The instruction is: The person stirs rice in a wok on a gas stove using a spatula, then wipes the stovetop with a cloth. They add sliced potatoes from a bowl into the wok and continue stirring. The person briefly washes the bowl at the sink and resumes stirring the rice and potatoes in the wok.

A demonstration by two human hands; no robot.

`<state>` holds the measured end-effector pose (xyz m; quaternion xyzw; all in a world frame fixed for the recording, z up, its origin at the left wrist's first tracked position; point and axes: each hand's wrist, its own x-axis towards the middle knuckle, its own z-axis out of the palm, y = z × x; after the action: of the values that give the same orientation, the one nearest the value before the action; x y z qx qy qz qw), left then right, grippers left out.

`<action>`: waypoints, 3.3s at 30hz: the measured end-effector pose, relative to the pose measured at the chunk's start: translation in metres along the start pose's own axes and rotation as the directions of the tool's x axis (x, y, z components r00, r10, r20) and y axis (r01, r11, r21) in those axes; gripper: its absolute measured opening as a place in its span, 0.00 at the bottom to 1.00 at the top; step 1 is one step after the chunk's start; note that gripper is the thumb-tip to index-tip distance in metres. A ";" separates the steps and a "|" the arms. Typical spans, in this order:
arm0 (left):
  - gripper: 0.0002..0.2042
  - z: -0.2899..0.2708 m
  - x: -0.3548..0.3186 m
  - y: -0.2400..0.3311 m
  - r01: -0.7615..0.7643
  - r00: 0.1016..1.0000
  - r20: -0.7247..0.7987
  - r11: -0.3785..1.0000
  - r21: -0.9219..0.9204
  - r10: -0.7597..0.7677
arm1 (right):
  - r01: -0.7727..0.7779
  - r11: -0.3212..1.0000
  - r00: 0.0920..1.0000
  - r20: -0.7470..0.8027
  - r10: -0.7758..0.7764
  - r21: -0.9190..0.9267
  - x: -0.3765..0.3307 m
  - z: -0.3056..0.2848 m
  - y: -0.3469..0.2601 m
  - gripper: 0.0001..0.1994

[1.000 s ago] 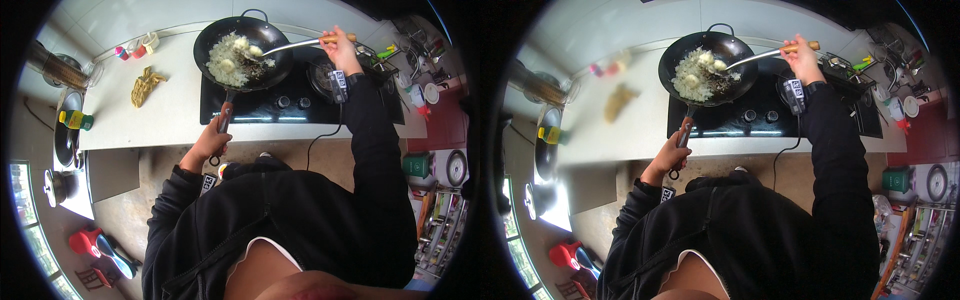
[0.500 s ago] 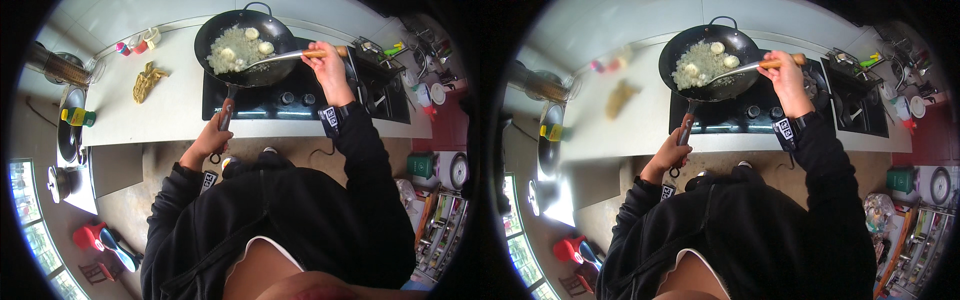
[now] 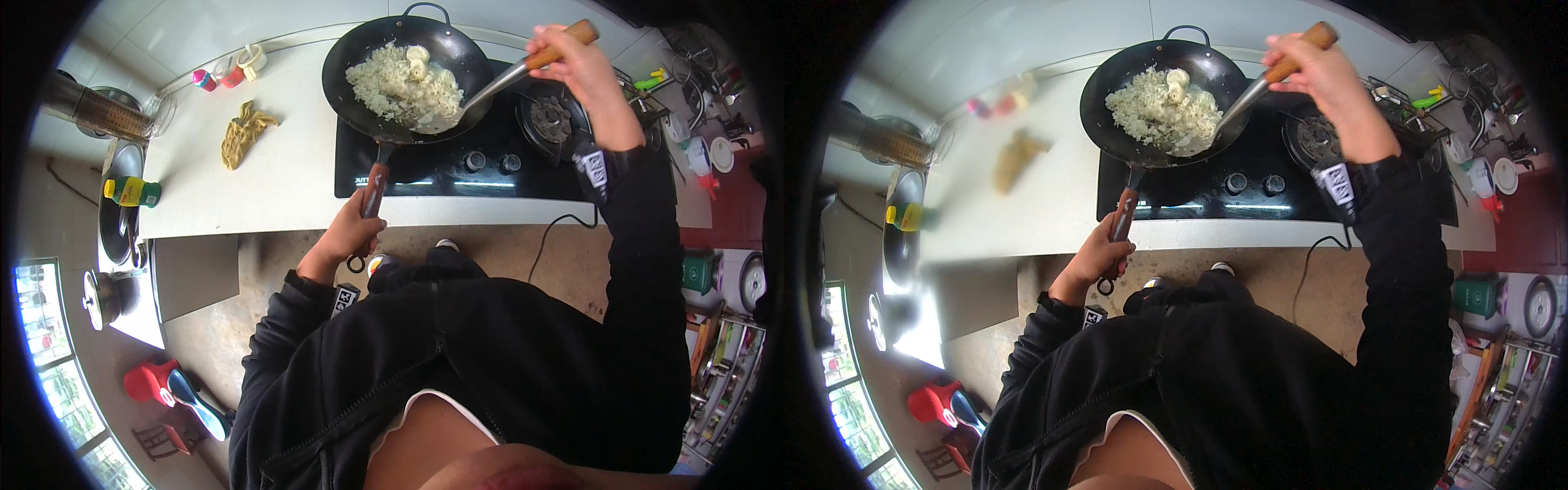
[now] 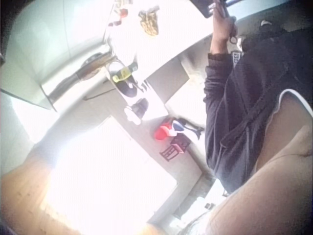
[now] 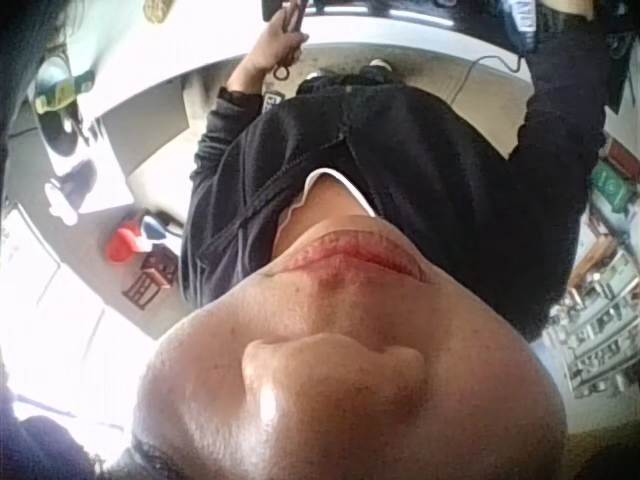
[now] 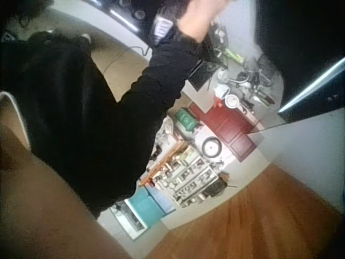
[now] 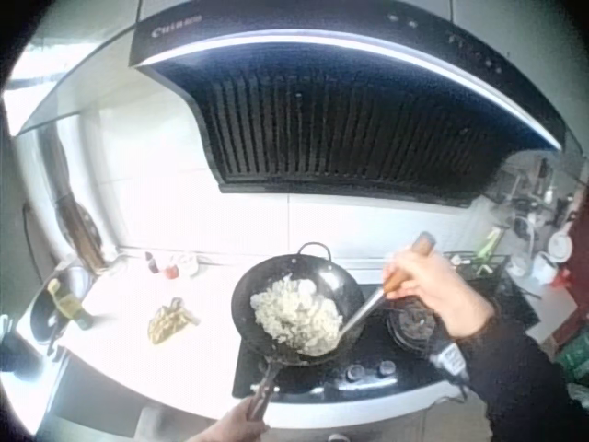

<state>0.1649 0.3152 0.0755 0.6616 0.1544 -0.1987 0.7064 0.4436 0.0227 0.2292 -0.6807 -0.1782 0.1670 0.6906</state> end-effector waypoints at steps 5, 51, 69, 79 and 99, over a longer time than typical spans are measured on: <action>0.23 -0.002 0.000 0.002 0.010 1.000 0.015 1.000 0.020 -0.010 | 0.128 0.967 0.984 -0.152 -0.095 0.220 -0.047 0.090 0.087 0.06; 0.26 -0.004 -0.001 -0.001 -0.024 0.998 -0.050 0.994 0.108 0.029 | 0.051 0.999 0.972 -0.229 -0.052 -0.008 -0.065 0.049 0.026 0.09; 0.24 -0.006 -0.002 0.000 0.001 1.000 -0.030 1.000 0.018 0.000 | 0.056 0.962 0.988 -0.123 -0.092 -0.267 -0.024 0.038 0.028 0.10; 0.26 -0.003 0.000 -0.001 -0.025 1.000 0.006 1.000 0.005 0.025 | -0.036 0.983 0.999 -0.030 0.032 -0.177 -0.009 0.032 -0.017 0.12; 0.22 -0.006 -0.003 0.002 0.002 0.998 -0.063 0.993 0.119 0.006 | 0.673 0.601 0.675 0.690 -0.260 -0.432 -0.008 0.053 -0.035 0.09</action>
<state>0.1634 0.3216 0.0780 0.7085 0.1639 -0.1858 0.6608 0.4110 0.0645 0.2641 -0.7197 -0.5998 0.0879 0.3383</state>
